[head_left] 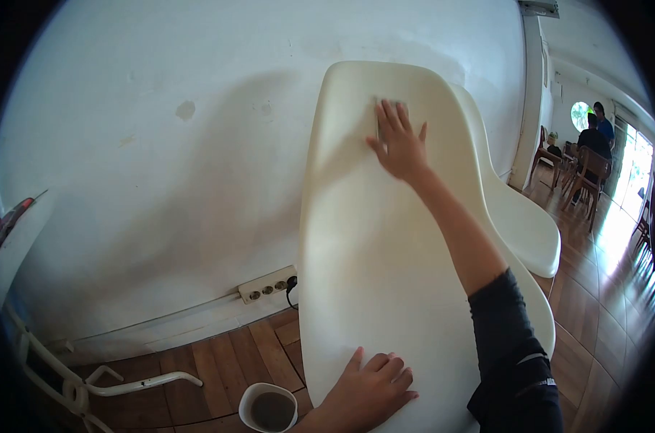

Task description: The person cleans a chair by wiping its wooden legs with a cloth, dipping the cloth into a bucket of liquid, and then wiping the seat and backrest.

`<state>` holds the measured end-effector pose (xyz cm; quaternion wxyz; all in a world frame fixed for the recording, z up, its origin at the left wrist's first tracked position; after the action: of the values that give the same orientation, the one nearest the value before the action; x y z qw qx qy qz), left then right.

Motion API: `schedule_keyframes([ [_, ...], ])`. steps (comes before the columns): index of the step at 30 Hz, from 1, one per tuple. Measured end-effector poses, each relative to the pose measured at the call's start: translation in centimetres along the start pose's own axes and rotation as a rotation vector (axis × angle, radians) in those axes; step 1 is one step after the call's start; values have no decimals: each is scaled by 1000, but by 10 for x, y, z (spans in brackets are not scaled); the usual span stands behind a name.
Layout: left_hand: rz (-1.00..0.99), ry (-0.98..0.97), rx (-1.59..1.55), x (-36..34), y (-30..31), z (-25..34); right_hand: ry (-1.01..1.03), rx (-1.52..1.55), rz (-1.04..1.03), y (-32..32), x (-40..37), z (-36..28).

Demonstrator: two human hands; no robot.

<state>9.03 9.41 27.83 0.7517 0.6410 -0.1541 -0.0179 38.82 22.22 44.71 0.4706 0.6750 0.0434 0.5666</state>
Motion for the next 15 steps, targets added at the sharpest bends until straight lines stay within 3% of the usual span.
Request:
schedule_keyframes([
  [5,-7,11,-29,1,-7,-3,111,-99,-145,-18,-74,-1],
  [15,-5,-7,-34,1,-9,-4,-107,-1,-139,18,34,-3],
])
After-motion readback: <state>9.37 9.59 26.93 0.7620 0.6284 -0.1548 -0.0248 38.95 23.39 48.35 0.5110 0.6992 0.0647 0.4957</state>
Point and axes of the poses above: each hand's wrist, its own x-axis towards the middle knuckle, its own y-axis out of the back of the hand, z = x × y, the point moved 7 cm from there along x, towards the middle knuckle, and after that the axes turned 14 degrees about -z, right-handed, at the moved point
